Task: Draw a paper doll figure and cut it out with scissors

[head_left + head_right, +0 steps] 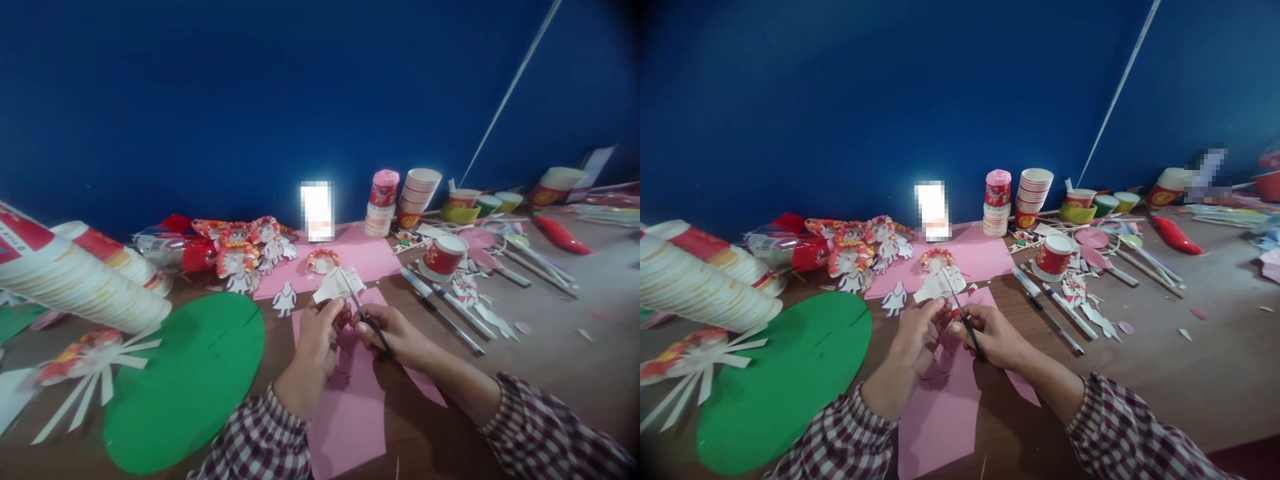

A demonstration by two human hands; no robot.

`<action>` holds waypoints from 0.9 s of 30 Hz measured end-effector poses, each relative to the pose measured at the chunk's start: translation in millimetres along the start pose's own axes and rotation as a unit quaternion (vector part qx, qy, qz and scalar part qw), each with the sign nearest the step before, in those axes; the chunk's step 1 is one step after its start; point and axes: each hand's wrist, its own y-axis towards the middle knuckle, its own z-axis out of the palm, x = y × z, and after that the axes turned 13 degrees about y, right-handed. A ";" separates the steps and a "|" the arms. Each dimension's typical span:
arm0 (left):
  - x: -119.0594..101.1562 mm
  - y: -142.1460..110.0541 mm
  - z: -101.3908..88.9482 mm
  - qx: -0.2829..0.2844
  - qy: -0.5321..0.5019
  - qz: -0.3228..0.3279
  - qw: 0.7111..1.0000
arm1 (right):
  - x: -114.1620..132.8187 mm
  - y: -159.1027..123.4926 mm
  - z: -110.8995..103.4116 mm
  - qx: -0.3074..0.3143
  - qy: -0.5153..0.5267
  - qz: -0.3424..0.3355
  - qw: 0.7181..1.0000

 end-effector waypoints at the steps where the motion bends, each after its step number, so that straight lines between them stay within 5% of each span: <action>1: 0.2 0.1 -0.1 0.001 -0.002 0.004 1.000 | 0.2 0.0 -0.1 -0.001 -0.001 0.003 1.000; 27: -5.5 -2.0 1.1 0.011 -0.016 0.021 1.000 | 3.2 -1.1 0.4 -0.009 -0.012 0.009 1.000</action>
